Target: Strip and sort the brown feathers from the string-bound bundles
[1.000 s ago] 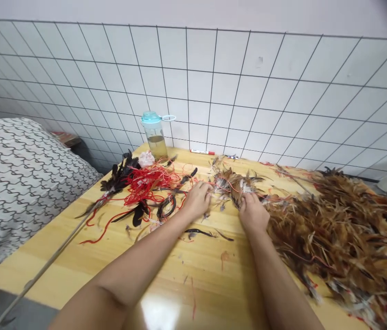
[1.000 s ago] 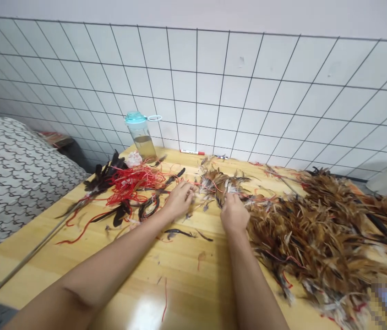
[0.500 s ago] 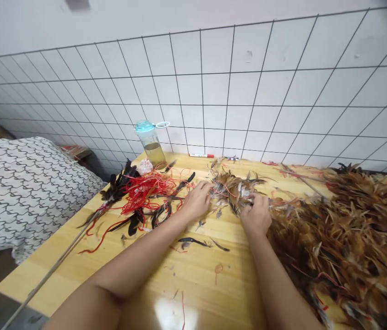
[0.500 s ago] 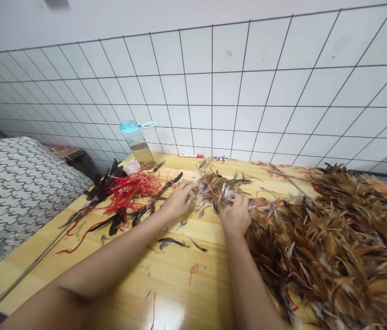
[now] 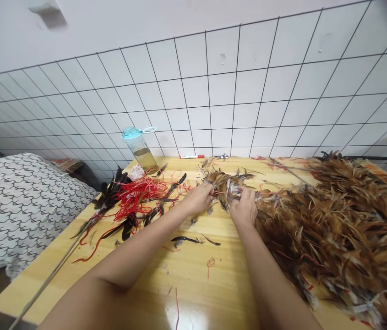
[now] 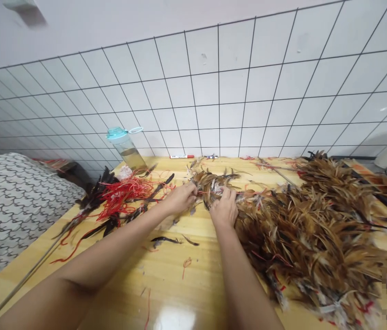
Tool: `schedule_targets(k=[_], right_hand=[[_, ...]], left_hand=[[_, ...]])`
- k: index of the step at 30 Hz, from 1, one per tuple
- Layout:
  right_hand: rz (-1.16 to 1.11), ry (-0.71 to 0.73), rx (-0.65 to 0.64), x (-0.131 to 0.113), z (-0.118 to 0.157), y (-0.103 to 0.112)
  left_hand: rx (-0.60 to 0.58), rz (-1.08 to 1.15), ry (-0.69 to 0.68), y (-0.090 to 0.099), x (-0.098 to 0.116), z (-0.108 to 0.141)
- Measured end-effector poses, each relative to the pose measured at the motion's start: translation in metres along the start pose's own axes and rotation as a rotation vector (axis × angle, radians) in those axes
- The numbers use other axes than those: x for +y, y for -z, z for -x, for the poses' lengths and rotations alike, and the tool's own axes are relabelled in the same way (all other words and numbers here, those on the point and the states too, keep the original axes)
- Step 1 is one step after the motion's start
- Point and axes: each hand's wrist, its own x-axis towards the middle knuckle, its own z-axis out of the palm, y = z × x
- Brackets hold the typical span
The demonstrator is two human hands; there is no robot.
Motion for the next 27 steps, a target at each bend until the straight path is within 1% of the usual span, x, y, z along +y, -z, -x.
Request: schedule_targets(k=[2,3,4,5,7,9,10,11,13,15,17,19,21,24,27], right_hand=[[-0.021,-0.012,-0.001,0.000,0.000,0.000],[-0.034,-0.020,0.001,0.000,-0.001,0.000],[-0.046,-0.023,0.004,0.000,-0.001,0.000],[-0.056,-0.024,0.010,0.000,-0.001,0.000],[-0.066,-0.014,0.026,0.000,-0.001,0.001],[-0.069,-0.006,0.041,0.000,-0.001,0.002],[-0.071,-0.006,0.047,0.000,-0.001,0.002],[-0.073,-0.007,0.051,0.000,-0.001,0.002],[-0.077,-0.007,0.053,0.000,-0.001,0.002],[-0.070,0.001,0.045,0.000,-0.001,0.001],[-0.053,0.004,0.022,-0.001,-0.001,0.001],[-0.032,0.012,-0.015,-0.002,-0.001,0.001],[-0.010,0.028,-0.059,-0.003,-0.001,0.002],[0.017,0.045,-0.115,-0.004,0.000,0.003],[0.023,0.040,-0.146,-0.004,0.000,0.003]], left_hand=[[0.000,0.069,0.003,0.011,-0.004,0.000],[0.028,0.111,0.007,0.020,-0.006,-0.001],[0.081,0.152,0.022,0.030,-0.009,-0.003],[0.180,0.199,0.047,0.041,-0.013,-0.005],[0.392,0.341,0.148,0.065,-0.023,-0.009],[0.536,0.428,0.223,0.088,-0.031,-0.007],[0.564,0.437,0.239,0.097,-0.033,-0.003],[0.564,0.448,0.238,0.104,-0.033,0.002],[0.465,0.473,0.199,0.111,-0.031,0.016],[0.383,0.400,0.158,0.111,-0.028,0.030],[0.364,0.247,0.151,0.106,-0.029,0.039],[0.336,0.120,0.164,0.096,-0.034,0.042],[0.227,0.080,0.171,0.082,-0.040,0.038],[0.051,0.077,0.171,0.054,-0.044,0.026],[-0.091,-0.086,0.224,0.027,-0.040,0.010]])
